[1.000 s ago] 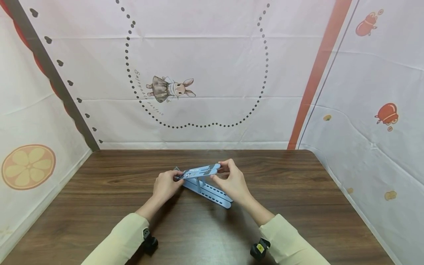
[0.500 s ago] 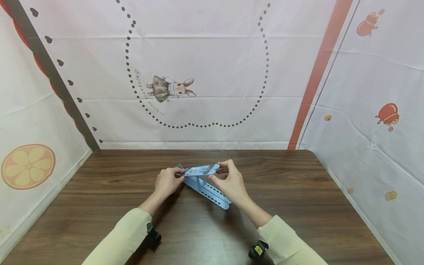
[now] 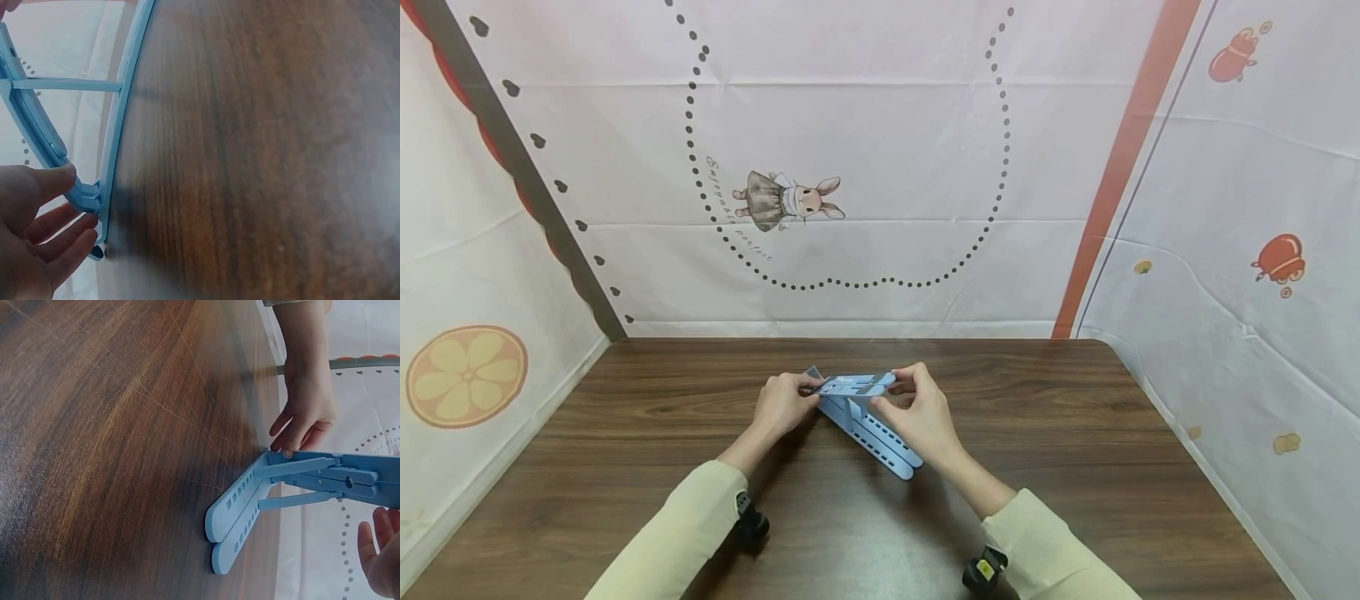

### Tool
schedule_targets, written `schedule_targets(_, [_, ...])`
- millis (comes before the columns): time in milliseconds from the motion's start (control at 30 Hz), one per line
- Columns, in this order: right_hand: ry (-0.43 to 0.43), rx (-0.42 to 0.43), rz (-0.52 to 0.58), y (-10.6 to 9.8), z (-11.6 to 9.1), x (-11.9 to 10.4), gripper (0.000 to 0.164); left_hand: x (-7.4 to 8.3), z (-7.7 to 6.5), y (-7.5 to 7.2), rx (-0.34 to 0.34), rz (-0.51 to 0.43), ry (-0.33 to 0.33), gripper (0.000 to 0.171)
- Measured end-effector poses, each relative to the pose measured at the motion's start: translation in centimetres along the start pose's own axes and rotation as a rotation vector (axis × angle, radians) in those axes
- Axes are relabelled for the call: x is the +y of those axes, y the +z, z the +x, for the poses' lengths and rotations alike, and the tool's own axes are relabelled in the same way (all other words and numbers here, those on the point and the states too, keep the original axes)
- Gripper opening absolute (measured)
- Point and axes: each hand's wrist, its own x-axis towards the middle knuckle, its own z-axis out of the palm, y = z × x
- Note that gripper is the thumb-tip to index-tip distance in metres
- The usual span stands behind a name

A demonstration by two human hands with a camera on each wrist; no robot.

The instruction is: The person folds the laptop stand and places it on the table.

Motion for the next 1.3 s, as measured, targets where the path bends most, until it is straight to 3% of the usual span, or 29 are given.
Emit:
schedule_targets(533, [-0.099, 0.005, -0.010, 0.3, -0.2, -0.2, 0.028, -0.2, 1.1, 0.4, -0.014, -0.049, 0.027, 0.024])
schedule_targets(733, [-0.149, 0.009, -0.015, 0.8, 0.5, 2.6, 0.031, -0.3, 1.0, 0.5, -0.005, -0.050, 0.047, 0.025])
schedule_targets(933, [-0.169, 0.014, -0.084, 0.7, 0.7, 4.6, 0.047, -0.4, 0.9, 0.6, -0.015, -0.060, 0.061, 0.025])
schedule_targets(1133, [-0.214, -0.065, -0.132, 0.6, 0.2, 5.3, 0.046, -0.4, 0.4, 0.5, -0.008, -0.076, 0.088, 0.026])
schedule_targets(1300, [-0.210, -0.126, -0.241, 0.6, -0.4, 5.8, 0.047, -0.2, -0.1, 0.3, -0.001, -0.063, 0.063, 0.024])
